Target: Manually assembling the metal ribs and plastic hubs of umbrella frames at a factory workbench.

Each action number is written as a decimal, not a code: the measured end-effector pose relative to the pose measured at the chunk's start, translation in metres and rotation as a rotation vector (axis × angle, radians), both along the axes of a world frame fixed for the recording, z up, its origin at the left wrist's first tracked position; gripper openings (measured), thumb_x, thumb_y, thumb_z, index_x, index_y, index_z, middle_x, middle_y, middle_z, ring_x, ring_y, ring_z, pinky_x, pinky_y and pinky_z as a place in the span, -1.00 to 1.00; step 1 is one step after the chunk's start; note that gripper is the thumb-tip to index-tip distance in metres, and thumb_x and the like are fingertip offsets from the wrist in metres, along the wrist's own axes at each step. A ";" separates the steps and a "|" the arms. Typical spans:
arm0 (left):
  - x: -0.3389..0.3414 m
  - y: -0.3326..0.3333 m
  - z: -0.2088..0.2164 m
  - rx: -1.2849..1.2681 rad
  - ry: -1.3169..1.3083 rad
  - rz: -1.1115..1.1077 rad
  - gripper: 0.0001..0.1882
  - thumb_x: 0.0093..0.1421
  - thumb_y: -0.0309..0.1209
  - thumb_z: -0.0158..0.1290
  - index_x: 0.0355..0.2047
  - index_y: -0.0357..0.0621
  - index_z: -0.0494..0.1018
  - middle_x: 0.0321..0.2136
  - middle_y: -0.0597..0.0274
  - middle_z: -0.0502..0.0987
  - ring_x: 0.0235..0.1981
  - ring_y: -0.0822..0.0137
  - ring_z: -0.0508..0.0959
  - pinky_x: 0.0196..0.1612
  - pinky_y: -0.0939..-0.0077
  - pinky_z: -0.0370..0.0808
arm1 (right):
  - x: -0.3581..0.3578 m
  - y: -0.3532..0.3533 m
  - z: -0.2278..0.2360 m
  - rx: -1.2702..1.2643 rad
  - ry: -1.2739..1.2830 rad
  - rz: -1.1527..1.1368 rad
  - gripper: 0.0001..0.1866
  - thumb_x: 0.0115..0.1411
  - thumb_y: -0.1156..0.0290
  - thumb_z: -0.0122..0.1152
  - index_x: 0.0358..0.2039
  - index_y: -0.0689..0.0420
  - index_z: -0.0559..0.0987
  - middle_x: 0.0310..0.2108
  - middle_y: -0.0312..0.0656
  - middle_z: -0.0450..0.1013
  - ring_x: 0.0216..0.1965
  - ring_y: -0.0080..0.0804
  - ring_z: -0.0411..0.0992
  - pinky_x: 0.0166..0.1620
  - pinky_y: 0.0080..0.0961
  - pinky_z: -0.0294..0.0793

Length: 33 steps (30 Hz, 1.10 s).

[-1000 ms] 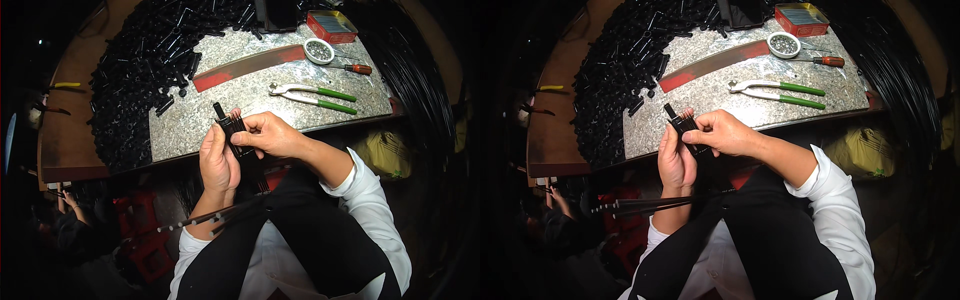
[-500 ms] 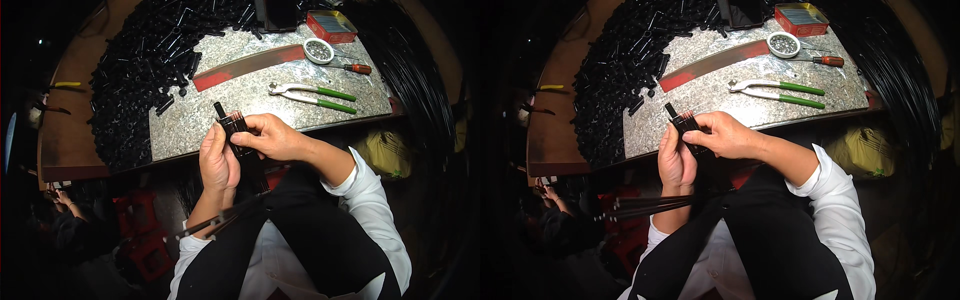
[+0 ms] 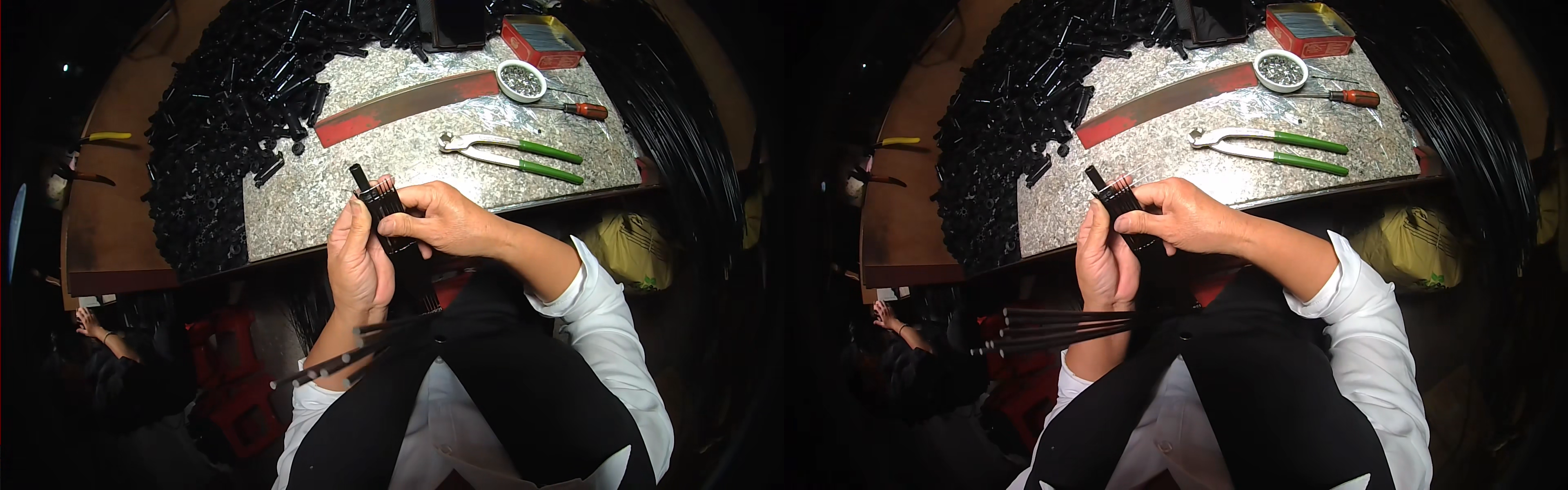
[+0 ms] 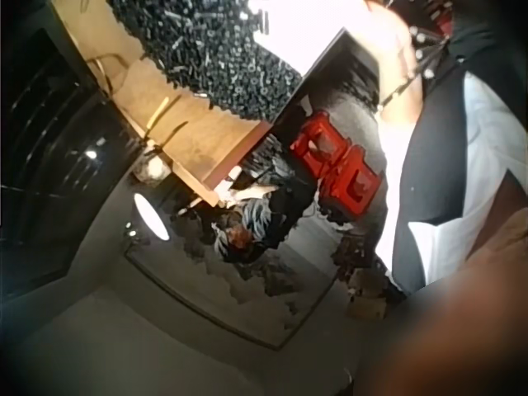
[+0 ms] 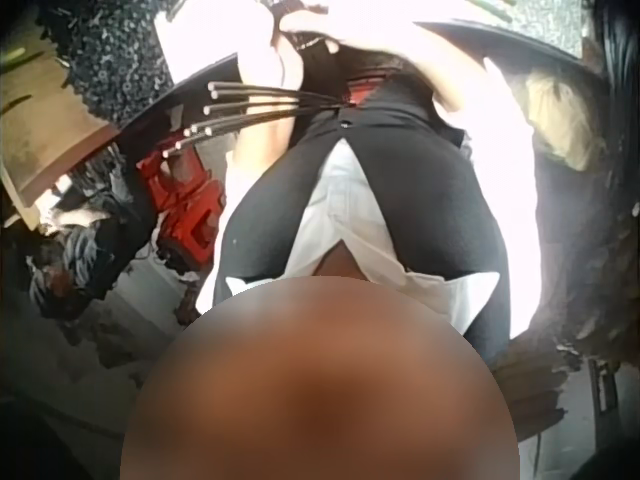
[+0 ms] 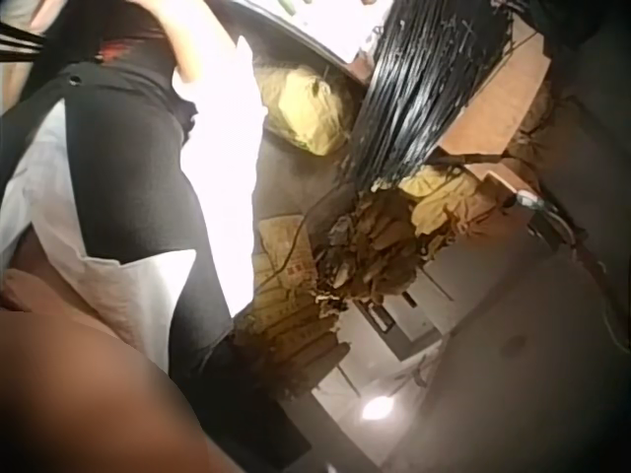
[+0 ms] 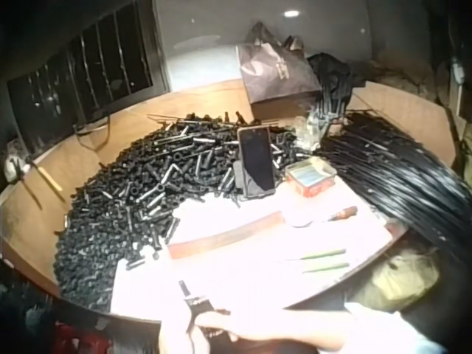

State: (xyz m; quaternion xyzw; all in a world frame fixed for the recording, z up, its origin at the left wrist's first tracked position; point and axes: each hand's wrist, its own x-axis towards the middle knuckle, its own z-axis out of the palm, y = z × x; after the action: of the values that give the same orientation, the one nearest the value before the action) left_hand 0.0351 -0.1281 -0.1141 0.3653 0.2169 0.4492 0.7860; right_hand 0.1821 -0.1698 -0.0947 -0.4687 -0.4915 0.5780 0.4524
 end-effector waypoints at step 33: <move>0.000 -0.010 0.013 -0.037 0.007 -0.121 -0.65 0.41 -0.25 -0.32 0.00 -0.27 0.25 -0.22 0.19 0.47 -0.26 0.44 0.51 -0.22 0.55 0.52 | -0.001 -0.009 0.007 -0.117 -0.055 -0.012 -0.74 0.23 0.25 0.16 -0.28 0.21 0.53 -0.58 -0.38 0.40 -0.64 -0.70 0.30 -0.57 -0.70 0.32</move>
State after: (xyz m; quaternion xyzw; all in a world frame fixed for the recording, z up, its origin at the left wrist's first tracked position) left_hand 0.0350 -0.1379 -0.1016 0.3648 0.2051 0.3955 0.8176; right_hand 0.1808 -0.1790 -0.0878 -0.5130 -0.4661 0.5899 0.4142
